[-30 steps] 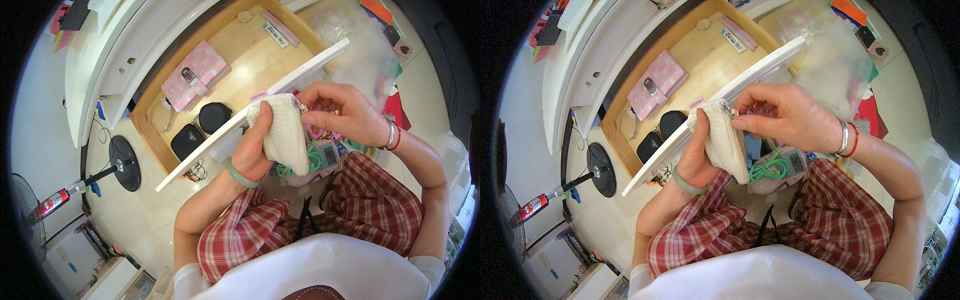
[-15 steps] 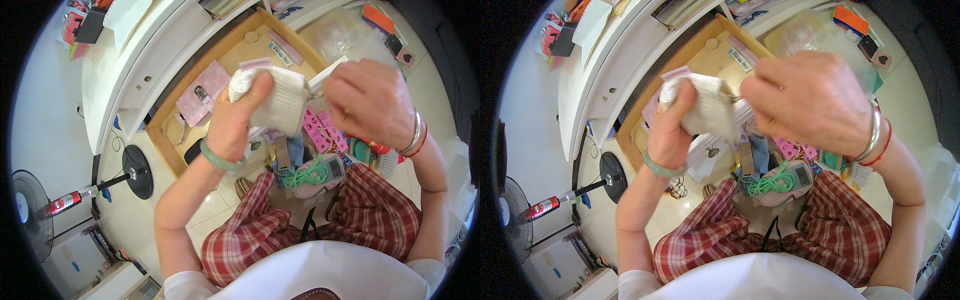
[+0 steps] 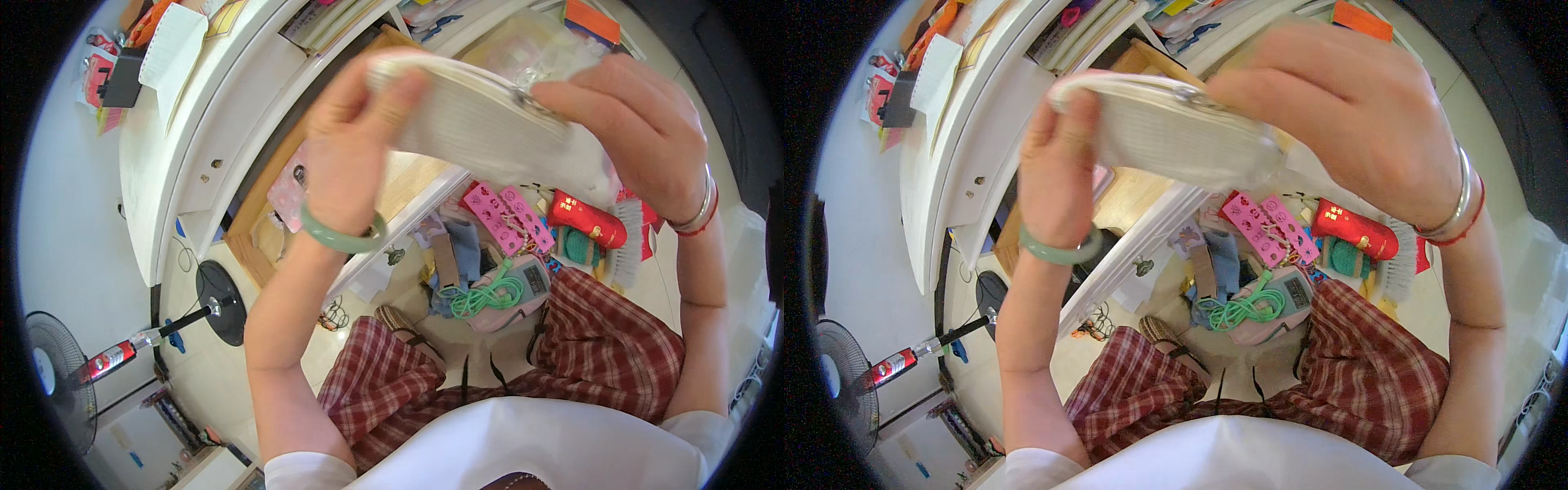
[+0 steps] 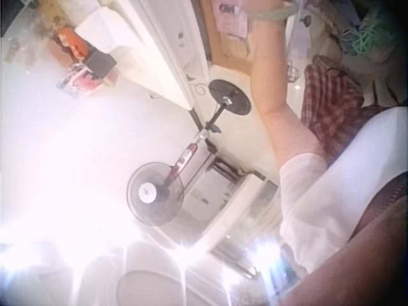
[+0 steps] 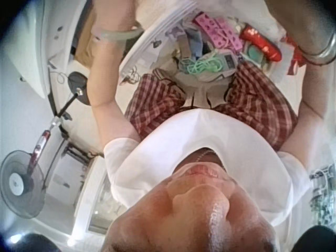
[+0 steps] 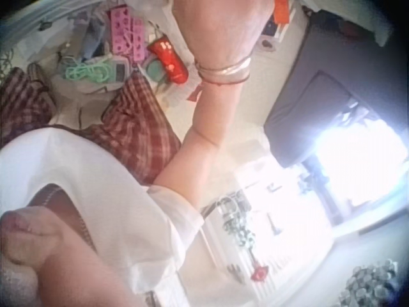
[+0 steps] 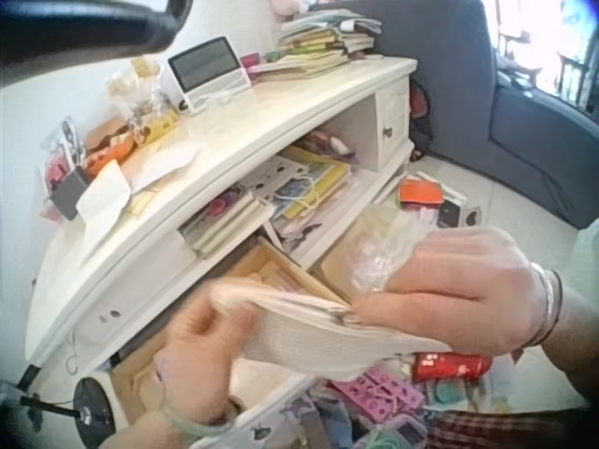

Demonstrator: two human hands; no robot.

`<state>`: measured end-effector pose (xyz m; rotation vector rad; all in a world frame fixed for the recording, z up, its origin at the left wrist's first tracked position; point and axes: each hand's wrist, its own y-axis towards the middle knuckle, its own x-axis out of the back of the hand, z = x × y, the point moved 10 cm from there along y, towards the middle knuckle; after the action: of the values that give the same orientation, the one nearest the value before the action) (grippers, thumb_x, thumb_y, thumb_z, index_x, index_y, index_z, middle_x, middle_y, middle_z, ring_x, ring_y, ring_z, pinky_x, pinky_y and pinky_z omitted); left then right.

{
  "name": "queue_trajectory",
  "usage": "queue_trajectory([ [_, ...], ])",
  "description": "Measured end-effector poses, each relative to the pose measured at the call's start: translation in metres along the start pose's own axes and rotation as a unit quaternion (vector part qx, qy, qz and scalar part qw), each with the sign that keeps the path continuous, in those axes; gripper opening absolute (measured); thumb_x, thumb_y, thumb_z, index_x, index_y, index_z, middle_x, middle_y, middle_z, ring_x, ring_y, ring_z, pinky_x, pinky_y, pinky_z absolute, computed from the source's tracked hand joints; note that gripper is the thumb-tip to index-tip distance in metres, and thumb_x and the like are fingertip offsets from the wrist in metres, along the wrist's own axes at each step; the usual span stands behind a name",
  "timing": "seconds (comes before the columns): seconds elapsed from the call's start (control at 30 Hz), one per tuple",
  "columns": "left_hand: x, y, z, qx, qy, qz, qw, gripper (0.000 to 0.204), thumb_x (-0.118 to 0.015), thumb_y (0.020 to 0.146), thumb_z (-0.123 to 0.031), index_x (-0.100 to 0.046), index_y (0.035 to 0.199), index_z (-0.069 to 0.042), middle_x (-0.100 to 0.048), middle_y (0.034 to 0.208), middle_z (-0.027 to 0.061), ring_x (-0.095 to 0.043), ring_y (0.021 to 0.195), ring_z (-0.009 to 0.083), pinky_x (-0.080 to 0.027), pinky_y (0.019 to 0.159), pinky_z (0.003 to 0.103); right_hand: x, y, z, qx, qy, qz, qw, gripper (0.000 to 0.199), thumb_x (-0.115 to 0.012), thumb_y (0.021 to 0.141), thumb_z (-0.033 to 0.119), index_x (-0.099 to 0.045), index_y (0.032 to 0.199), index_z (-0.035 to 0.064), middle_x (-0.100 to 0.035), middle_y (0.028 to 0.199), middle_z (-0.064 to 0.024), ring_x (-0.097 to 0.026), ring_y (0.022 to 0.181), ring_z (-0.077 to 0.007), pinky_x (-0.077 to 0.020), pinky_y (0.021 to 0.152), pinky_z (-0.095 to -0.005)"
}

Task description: The person cleans a wooden drawer using a brush and a cloth, then organizes items inside it. They place a small pouch, a piece of paper, and a wallet into the drawer, arranging them neatly.

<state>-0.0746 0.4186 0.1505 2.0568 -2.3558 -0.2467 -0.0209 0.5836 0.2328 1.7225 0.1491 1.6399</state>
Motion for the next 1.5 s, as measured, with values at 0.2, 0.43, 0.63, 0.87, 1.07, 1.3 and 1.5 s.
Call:
queue_trajectory([
  [0.2, -0.005, 0.008, 0.019, 0.002, 0.009, 0.114, 0.993, 0.034, -0.057, 0.098, -0.037, -0.058, 0.114, -0.006, -0.064, 0.114, 0.0129, -0.060, 0.108, 0.0220, -0.045, 0.096, 0.037, -0.017, -0.027, -0.013, -0.053, 0.123, 0.062, 0.989, 0.025, -0.066, 0.077, 0.010, -0.066, 0.100, -0.0019, -0.064, 0.084, -0.0103, -0.060, 0.073, -0.0218, -0.0468, 0.065, -0.0284],
  [0.43, -0.058, 0.006, 0.019, -0.025, -0.037, 0.179, 0.983, 0.031, -0.057, 0.098, -0.033, -0.058, 0.117, -0.008, -0.061, 0.124, 0.0131, -0.055, 0.114, 0.0188, -0.042, 0.099, 0.034, -0.056, -0.037, -0.050, -0.346, 0.395, 0.063, 0.848, 0.021, -0.070, 0.088, 0.018, -0.069, 0.098, -0.0003, -0.065, 0.077, -0.0023, -0.058, 0.069, -0.0062, -0.0452, 0.062, -0.0233],
  [0.63, -0.020, 0.010, 0.028, 0.004, 0.011, -0.076, 0.997, 0.064, -0.082, 0.078, -0.037, -0.044, 0.117, -0.003, -0.051, 0.110, 0.0089, -0.058, 0.093, 0.0152, -0.052, 0.076, 0.029, -0.050, -0.046, -0.065, -0.389, 0.319, -0.026, 0.864, 0.014, -0.070, 0.087, 0.012, -0.067, 0.092, -0.0008, -0.062, 0.072, -0.0019, -0.053, 0.064, -0.0043, -0.0432, 0.058, -0.0221],
  [0.87, -0.053, 0.001, 0.060, 0.139, -0.114, -0.031, 0.983, 0.040, -0.070, 0.086, -0.013, -0.039, 0.109, 0.000, -0.056, 0.095, 0.0106, -0.063, 0.080, 0.0169, -0.059, 0.061, 0.029, -0.056, -0.046, -0.068, -0.359, 0.291, -0.045, 0.886, 0.015, -0.067, 0.088, 0.013, -0.064, 0.093, -0.0005, -0.061, 0.070, -0.0044, -0.053, 0.062, -0.0073, -0.0446, 0.057, -0.0248],
  [1.07, -0.046, -0.016, 0.067, 0.169, -0.076, -0.005, 0.983, 0.036, -0.061, 0.085, -0.001, -0.042, 0.115, -0.001, -0.057, 0.112, 0.0133, -0.063, 0.093, 0.0199, -0.060, 0.079, 0.036, -0.030, -0.050, -0.082, -0.388, 0.126, -0.087, 0.909, 0.013, -0.065, 0.088, 0.011, -0.063, 0.095, 0.0002, -0.061, 0.074, -0.0060, -0.057, 0.062, -0.0113, -0.0467, 0.058, -0.0258],
  [1.3, -0.047, -0.007, 0.060, 0.109, -0.064, -0.026, 0.992, 0.074, -0.069, 0.079, -0.007, -0.025, 0.139, -0.001, -0.049, 0.122, 0.0139, -0.052, 0.113, 0.0196, -0.052, 0.088, 0.033, -0.032, -0.038, -0.071, -0.347, 0.134, -0.100, 0.923, 0.012, -0.066, 0.086, 0.007, -0.065, 0.096, 0.0005, -0.063, 0.076, -0.0068, -0.060, 0.065, -0.0122, -0.0481, 0.059, -0.0251],
  [1.5, -0.057, 0.005, 0.072, 0.110, -0.144, 0.001, 0.983, 0.089, -0.069, 0.080, -0.009, -0.012, 0.148, -0.003, -0.049, 0.127, 0.0147, -0.054, 0.110, 0.0189, -0.052, 0.085, 0.035, -0.042, -0.033, -0.069, -0.356, 0.208, -0.102, 0.906, 0.009, -0.063, 0.089, 0.004, -0.064, 0.097, 0.0007, -0.061, 0.078, -0.0051, -0.059, 0.067, -0.0086, -0.0483, 0.059, -0.0245],
])
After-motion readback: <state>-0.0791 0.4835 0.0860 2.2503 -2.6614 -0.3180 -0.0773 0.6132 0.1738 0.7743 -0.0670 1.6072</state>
